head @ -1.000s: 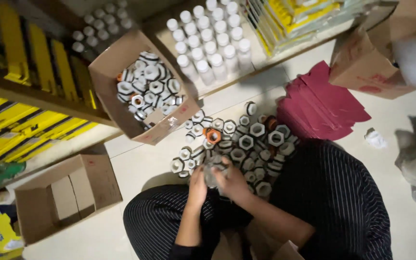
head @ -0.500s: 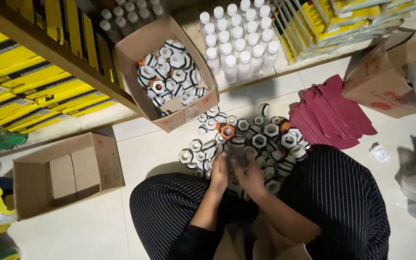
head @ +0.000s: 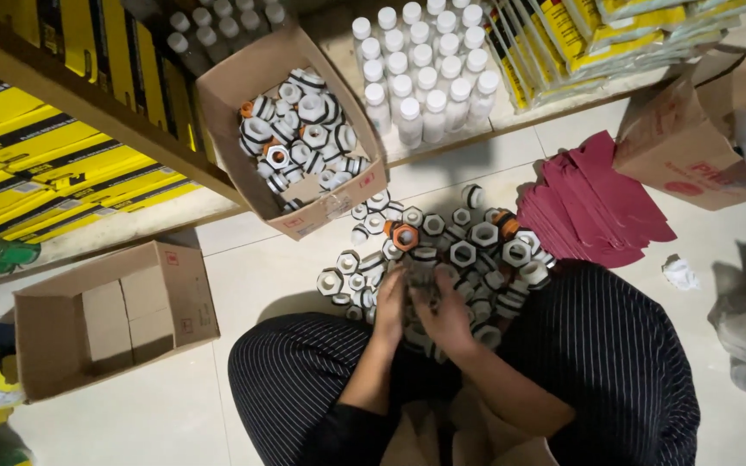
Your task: The person sits on the floor and scrubs white and orange pipe fittings with a grey cloth. They handle the fittings one by one, wiping them down and placing them into a cardboard box.
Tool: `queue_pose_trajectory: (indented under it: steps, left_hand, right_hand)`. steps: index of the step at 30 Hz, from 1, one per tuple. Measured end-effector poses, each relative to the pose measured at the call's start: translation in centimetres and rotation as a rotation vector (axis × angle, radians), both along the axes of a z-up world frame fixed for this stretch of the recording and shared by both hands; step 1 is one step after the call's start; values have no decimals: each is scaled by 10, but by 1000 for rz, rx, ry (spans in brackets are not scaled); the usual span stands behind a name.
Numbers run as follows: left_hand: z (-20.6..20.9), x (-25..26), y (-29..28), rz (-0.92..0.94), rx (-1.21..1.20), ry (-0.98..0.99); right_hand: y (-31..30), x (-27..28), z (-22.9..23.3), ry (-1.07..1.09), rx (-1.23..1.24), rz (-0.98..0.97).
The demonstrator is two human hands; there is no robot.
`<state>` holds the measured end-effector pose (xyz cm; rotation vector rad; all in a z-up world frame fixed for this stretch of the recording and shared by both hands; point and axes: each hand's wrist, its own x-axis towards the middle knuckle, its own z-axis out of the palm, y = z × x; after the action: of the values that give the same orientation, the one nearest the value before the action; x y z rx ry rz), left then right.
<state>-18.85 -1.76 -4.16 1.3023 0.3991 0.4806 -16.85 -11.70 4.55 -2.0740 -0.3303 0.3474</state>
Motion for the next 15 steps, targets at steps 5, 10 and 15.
queue_pose_trajectory:
  steps: [5, 10, 15]
  left_hand:
    - [66, 0, 3, 0, -110, 77]
    - [64, -1, 0, 92, -224, 247]
    - [55, -1, 4, 99, -470, 301]
  right_hand:
    - [5, 17, 17, 219, 227, -91]
    - [-1, 7, 17, 70, 83, 5]
    - [-1, 12, 24, 66, -167, 161]
